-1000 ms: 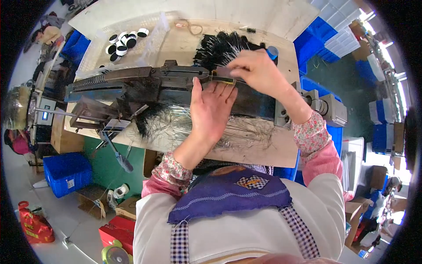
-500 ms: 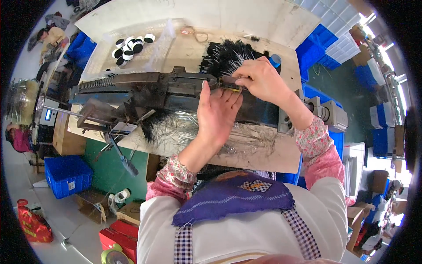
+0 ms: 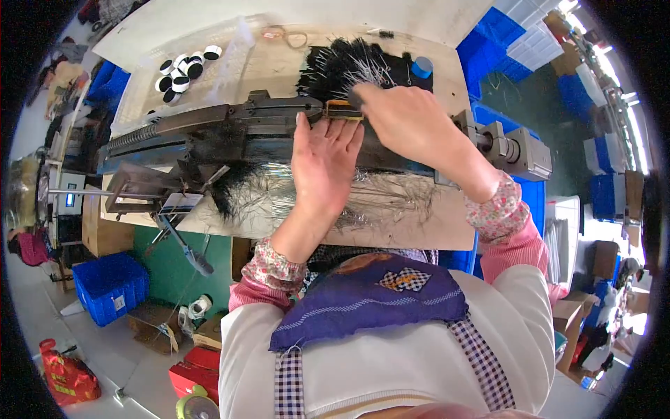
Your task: Grouping and securing bundles of black synthetic fibers at a factory workbench.
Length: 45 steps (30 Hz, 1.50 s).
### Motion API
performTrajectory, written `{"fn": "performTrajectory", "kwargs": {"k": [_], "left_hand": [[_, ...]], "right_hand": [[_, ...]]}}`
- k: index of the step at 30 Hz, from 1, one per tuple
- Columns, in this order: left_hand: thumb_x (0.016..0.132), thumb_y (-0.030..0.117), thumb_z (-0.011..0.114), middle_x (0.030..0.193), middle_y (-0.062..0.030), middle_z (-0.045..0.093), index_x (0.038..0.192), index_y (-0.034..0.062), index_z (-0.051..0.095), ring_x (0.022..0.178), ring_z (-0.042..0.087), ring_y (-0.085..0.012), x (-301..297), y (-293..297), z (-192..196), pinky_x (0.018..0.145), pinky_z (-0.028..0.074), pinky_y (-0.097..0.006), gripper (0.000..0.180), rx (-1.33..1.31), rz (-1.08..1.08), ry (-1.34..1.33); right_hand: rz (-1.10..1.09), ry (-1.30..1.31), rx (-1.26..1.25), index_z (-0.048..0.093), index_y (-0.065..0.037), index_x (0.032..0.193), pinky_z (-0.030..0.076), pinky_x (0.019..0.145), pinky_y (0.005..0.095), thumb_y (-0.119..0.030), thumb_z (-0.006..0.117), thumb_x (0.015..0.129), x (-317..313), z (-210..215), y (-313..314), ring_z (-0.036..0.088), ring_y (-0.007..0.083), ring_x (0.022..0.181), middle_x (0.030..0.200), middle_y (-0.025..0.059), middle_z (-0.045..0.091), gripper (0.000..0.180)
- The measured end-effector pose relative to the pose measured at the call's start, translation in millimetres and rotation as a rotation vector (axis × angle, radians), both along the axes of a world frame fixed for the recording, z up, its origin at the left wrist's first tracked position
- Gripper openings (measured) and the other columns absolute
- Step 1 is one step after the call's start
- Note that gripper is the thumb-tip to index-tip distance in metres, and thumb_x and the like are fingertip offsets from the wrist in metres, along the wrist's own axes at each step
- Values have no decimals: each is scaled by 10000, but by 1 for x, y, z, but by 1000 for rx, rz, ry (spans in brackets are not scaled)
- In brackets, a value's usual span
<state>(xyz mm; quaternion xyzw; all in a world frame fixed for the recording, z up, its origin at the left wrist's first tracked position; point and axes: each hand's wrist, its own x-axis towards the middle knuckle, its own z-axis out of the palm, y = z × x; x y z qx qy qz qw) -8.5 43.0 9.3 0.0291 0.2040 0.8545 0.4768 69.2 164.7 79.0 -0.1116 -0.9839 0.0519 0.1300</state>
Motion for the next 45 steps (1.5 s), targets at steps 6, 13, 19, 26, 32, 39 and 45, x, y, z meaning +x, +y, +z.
{"fn": "performTrajectory", "kwargs": {"k": [6,13,19,26,32,39,45], "left_hand": [[956,468,416,952,-94,542,948,8,483,1008,513,-247,-3,3,8,987,359,-387,465,-79,-15,-37],[974,339,427,1038,-99,567,1054,35,523,1029,515,-247,-4,7,3,1024,346,-396,328,-104,-83,33],[945,265,542,1097,-9,581,1072,95,556,1048,527,-128,39,15,-23,940,407,-294,213,-123,-7,29],[925,228,546,1329,-149,478,1269,-4,460,1206,484,-285,67,-12,-24,1032,379,-393,424,-201,-289,77],[870,178,598,1461,-224,316,1404,48,386,1277,403,-373,-13,-162,-40,993,382,-491,589,-1290,548,2291],[774,287,655,1295,-260,490,1449,105,284,1115,537,-407,-119,-372,-82,879,448,-520,792,-2328,647,1490],[824,231,674,1288,-263,506,1421,2,294,1140,545,-378,-79,-279,-106,963,424,-432,744,-1885,787,1635]], "right_hand": [[88,-101,108,568,9,921,509,556,454,-68,574,754,-9,-7,-2,644,368,662,691,204,627,184],[85,-98,99,527,-4,943,502,595,460,-53,540,793,4,-16,4,638,375,735,751,181,637,158],[-73,-253,-341,492,-82,1097,487,662,477,-142,545,864,119,-78,-20,617,373,794,884,166,632,246],[-117,-266,-362,548,-59,1092,494,698,466,-175,555,871,145,-146,-17,618,368,822,930,156,643,249],[-21,-109,-453,560,-38,1024,492,720,434,-165,607,839,158,-161,-4,600,359,831,916,142,626,229],[23,-15,-368,557,-60,939,517,634,397,-148,609,821,152,-142,-8,608,316,775,911,98,572,156],[-99,64,-398,547,-56,933,495,622,397,-92,613,793,164,-112,-14,594,312,730,880,106,557,158]]}}
